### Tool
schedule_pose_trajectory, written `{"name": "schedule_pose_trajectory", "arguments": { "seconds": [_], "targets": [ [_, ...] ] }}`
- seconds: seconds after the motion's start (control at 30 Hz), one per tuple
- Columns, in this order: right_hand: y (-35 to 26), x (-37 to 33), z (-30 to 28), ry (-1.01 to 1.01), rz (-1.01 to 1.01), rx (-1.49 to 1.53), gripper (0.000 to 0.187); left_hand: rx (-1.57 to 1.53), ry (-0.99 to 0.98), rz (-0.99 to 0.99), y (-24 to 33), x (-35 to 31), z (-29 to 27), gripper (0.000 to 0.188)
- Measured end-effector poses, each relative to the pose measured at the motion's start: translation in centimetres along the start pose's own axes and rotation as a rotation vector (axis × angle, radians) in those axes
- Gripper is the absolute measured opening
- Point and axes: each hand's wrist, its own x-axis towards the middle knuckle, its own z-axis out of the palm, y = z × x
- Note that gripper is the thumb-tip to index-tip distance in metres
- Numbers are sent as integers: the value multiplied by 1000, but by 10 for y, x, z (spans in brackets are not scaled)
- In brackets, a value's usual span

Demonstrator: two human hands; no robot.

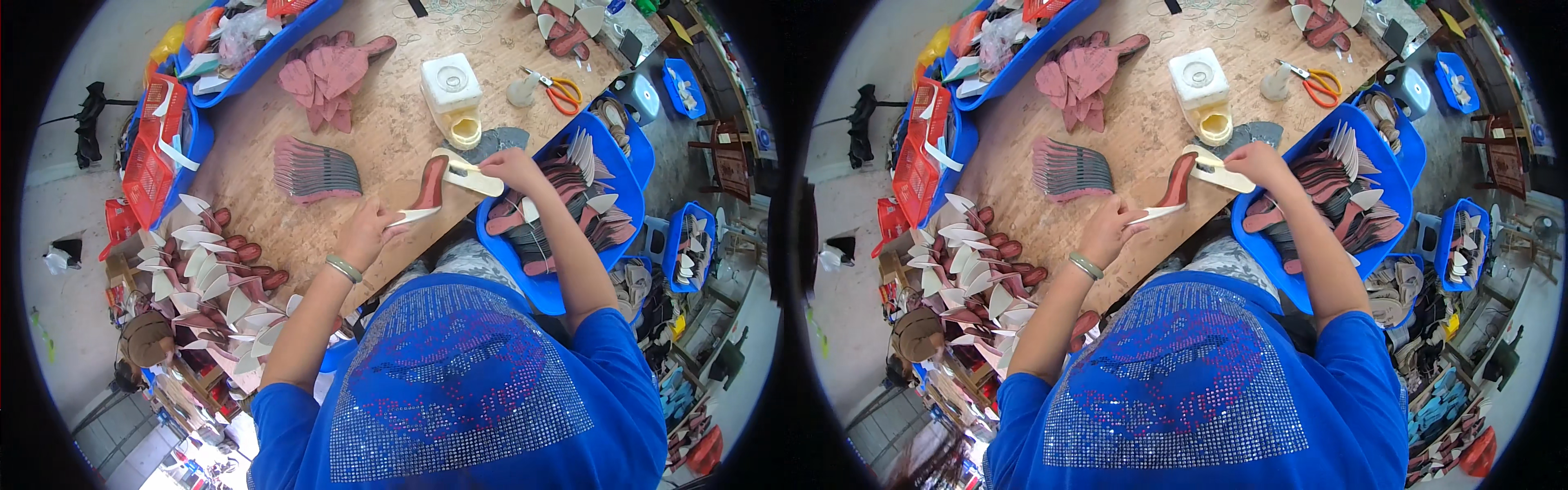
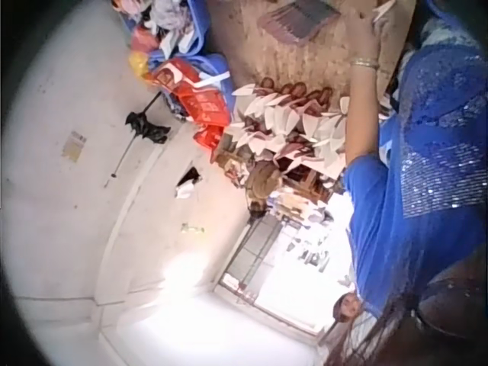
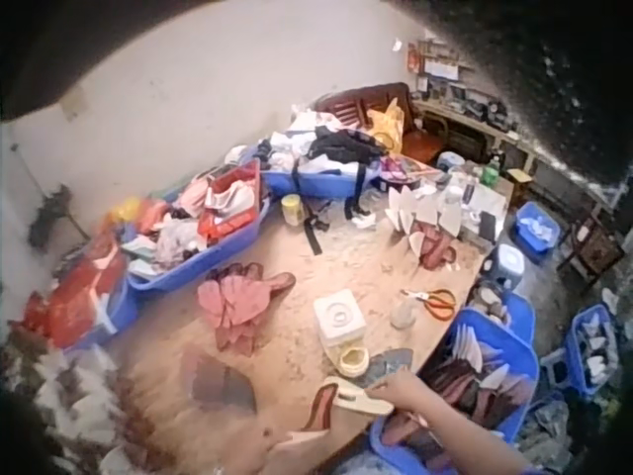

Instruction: The person applies glue to the bottom of a shoe sole using a brush and then presses it onto a shoe upper. The person repeats this process for multiple shoe parts, picking up new soles and uppers from piles on the table and placing the assembled shoes into a blue bin.

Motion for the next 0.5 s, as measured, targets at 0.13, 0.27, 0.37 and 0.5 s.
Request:
{"name": "schedule_pose_trajectory", "arguments": {
  "seconds": [0.13,0.27,0.37,0.5],
  "targets": [
    [14,-2,-18,146,115,172,28,-904,213,-462,-4,-1,32,28],
    [13,-5,-20,308,99,-47,28,-1476,359,-821,14,-2,47,21],
    [-11,-5,-18,304,193,-182,26,-1640,408,-904,19,-10,61,24],
    [-16,7,-10,382,51,-408,23,-1724,376,-924,25,-15,65,17]
  ]
}}
